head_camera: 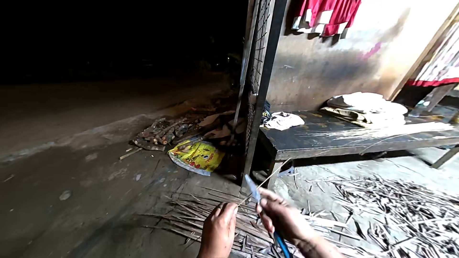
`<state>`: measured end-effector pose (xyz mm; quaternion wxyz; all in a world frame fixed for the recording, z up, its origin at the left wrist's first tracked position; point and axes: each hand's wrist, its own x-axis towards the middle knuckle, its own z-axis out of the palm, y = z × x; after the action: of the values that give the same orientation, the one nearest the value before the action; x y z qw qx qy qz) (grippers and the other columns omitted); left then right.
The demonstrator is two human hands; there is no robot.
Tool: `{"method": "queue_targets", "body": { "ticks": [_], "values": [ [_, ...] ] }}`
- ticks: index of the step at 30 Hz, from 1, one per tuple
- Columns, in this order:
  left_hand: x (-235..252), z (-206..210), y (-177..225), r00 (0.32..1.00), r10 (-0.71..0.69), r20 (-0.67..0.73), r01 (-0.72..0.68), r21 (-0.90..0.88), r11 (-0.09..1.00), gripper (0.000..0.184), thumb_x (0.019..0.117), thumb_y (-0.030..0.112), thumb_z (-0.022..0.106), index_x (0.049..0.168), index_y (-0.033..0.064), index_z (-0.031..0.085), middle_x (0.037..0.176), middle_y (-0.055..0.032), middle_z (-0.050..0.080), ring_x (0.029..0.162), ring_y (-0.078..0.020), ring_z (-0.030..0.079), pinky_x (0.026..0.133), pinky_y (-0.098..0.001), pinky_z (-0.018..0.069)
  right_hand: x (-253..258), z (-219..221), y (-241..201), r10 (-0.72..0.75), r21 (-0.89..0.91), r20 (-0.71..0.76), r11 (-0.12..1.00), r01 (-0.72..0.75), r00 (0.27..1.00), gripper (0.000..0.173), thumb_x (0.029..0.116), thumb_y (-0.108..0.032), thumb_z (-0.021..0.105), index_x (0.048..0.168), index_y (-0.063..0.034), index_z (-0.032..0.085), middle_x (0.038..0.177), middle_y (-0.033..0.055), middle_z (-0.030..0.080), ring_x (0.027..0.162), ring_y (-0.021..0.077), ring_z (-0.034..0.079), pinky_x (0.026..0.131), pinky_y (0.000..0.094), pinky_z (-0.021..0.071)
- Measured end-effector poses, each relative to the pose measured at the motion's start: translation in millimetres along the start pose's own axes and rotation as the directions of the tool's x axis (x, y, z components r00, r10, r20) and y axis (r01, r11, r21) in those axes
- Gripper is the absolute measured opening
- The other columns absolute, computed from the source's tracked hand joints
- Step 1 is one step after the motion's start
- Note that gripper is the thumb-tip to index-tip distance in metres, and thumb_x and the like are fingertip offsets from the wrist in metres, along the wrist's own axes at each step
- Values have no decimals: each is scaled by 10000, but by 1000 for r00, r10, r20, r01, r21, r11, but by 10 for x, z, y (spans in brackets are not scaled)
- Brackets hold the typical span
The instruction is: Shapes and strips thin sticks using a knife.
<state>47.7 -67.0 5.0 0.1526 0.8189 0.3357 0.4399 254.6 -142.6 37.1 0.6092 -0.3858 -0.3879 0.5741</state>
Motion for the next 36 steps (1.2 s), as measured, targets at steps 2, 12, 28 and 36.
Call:
{"method": "queue_targets", "body": {
  "ticks": [2, 12, 28, 36],
  "values": [
    [-8, -23, 12, 1000, -17, 5, 17, 18, 1000, 222, 997, 192, 567, 1032, 109, 770, 965, -35, 759, 901, -149, 741, 818, -333, 614, 66, -157, -209, -112, 27, -136, 993, 117, 984, 468, 1035, -141, 457, 1502, -106, 462, 884, 89, 683, 533, 93, 574, 484, 245, 513],
    [-4, -2, 3, 1000, 10, -2, -10, -18, 1000, 205, 994, 180, 576, 1008, 102, 765, 962, -37, 755, 900, -143, 735, 818, -328, 613, -60, 186, 234, 67, 0, 103, 998, -67, 992, 400, 1043, -145, 498, 1435, -93, 561, 924, 130, 713, 576, 118, 603, 522, 275, 525],
    [-4, 10, -4, 1000, -4, 11, 4, 50, 999, 233, 1003, 200, 562, 1042, 113, 775, 979, -50, 760, 890, -174, 744, 791, -356, 620, -22, 89, 89, 50, -11, 47, 999, -50, 998, 422, 1038, -144, 492, 1453, -80, 528, 904, 120, 700, 567, 118, 599, 516, 275, 528],
    [-12, 37, -25, 999, 48, -25, -48, -3, 999, 236, 999, 245, 584, 1092, 121, 762, 950, -18, 763, 852, -117, 741, 781, -306, 620, 89, -268, -427, -203, 72, -273, 970, 231, 940, 495, 1031, -109, 416, 1526, -120, 416, 847, 56, 664, 496, 75, 556, 457, 223, 510]
  ]
}}
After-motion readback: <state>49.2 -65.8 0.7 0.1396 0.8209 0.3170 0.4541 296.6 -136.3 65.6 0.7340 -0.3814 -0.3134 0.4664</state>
